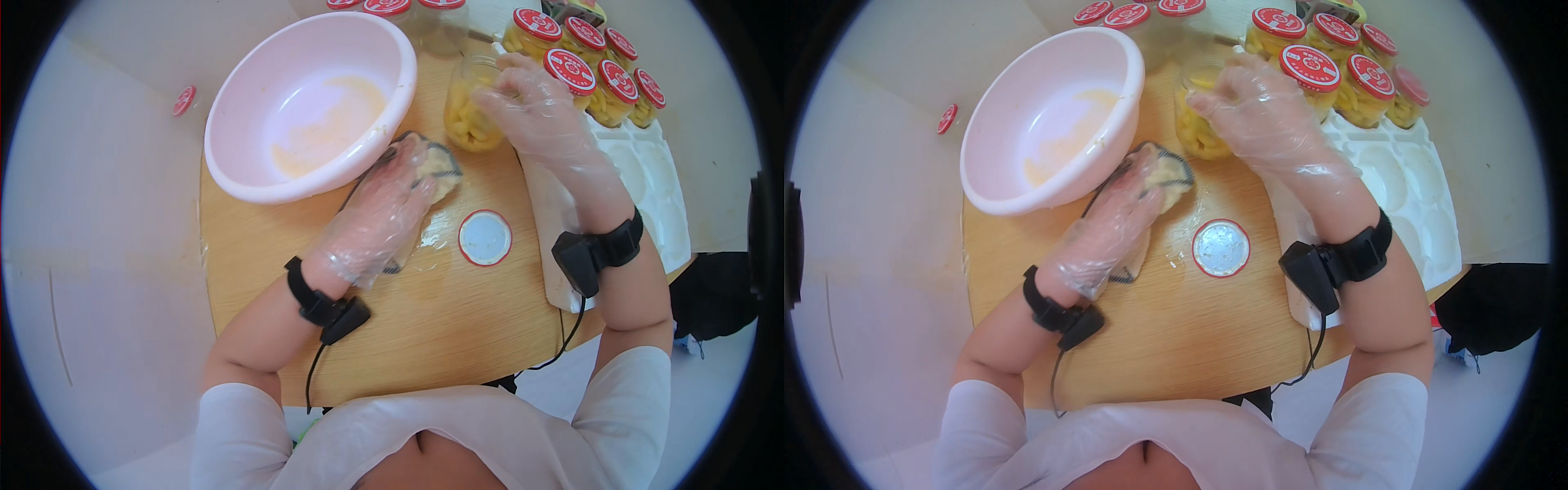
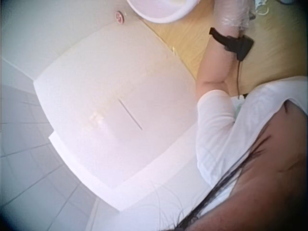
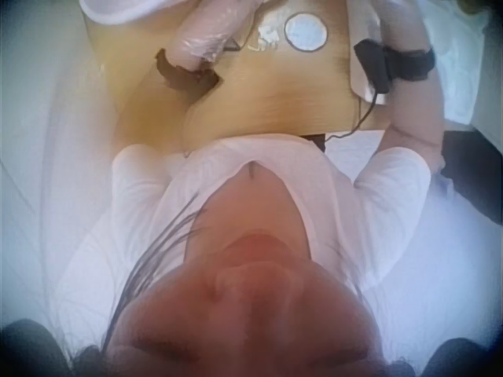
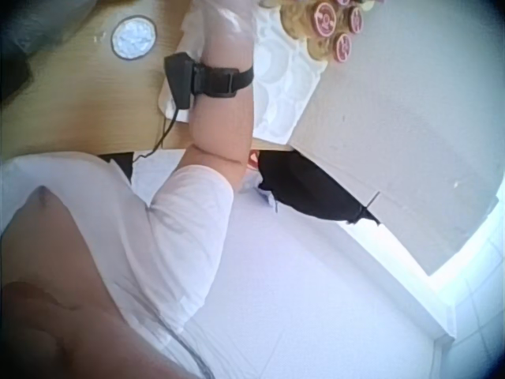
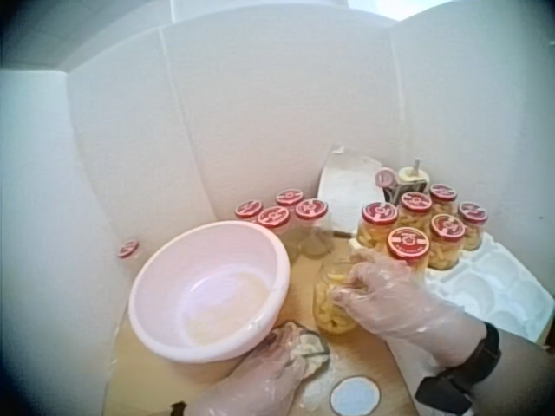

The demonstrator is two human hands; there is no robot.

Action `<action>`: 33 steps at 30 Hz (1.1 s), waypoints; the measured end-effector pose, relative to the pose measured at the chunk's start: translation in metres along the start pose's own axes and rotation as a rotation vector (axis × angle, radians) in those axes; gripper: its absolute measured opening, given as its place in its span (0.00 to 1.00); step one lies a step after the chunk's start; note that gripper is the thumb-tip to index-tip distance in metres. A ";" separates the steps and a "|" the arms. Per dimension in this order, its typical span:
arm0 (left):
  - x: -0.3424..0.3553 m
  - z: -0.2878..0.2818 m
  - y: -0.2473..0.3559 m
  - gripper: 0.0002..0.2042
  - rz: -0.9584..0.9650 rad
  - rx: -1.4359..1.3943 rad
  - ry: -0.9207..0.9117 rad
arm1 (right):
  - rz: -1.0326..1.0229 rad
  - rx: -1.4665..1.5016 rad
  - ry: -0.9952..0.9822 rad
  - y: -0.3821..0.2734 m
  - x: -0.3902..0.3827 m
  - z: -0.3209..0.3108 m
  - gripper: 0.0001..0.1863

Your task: Cleaning a work surface and organizing food containers in a packaging area.

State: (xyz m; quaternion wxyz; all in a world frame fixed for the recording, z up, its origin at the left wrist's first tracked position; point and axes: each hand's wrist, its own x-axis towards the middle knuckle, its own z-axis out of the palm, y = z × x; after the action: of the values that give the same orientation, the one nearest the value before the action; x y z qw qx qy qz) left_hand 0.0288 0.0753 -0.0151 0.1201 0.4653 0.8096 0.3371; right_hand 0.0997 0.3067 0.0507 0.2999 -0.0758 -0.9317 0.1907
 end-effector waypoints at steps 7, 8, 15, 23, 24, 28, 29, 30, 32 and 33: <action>0.024 0.009 0.005 0.25 0.259 0.235 -0.124 | -0.020 0.018 -0.034 0.000 -0.001 0.006 0.19; 0.021 0.008 0.002 0.25 0.258 0.234 -0.125 | -0.088 0.008 -0.009 0.002 -0.001 0.008 0.18; -0.021 -0.008 0.006 0.23 0.492 0.227 -0.333 | -0.134 0.157 -0.065 -0.001 -0.002 0.009 0.18; -0.060 -0.022 0.016 0.25 0.343 0.170 -0.410 | -0.205 -0.062 0.020 -0.043 -0.002 -0.035 0.14; -0.066 -0.025 0.016 0.24 0.325 0.181 -0.410 | -0.185 0.011 -0.199 -0.053 -0.006 -0.042 0.12; -0.078 -0.035 0.021 0.23 0.361 0.243 -0.457 | -0.345 0.210 -0.524 -0.072 -0.029 -0.039 0.10; -0.084 -0.036 0.021 0.23 0.359 0.245 -0.458 | -0.345 0.213 -0.522 -0.074 -0.031 -0.039 0.10; -0.091 -0.037 0.022 0.24 0.346 0.235 -0.442 | -0.389 0.252 -0.681 -0.075 -0.032 -0.039 0.10; -0.098 -0.041 0.019 0.24 0.330 0.229 -0.424 | -0.435 0.291 -0.838 -0.080 -0.039 -0.037 0.10; -0.102 -0.041 0.015 0.24 0.305 0.210 -0.423 | -0.496 0.407 -0.930 -0.081 -0.047 -0.031 0.09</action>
State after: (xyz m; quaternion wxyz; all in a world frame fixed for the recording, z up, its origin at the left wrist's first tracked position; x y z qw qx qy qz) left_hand 0.0734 -0.0224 0.0131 0.1855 0.6515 0.7178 0.1611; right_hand 0.1534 0.2300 0.0820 -0.0978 0.2967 -0.9002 0.3036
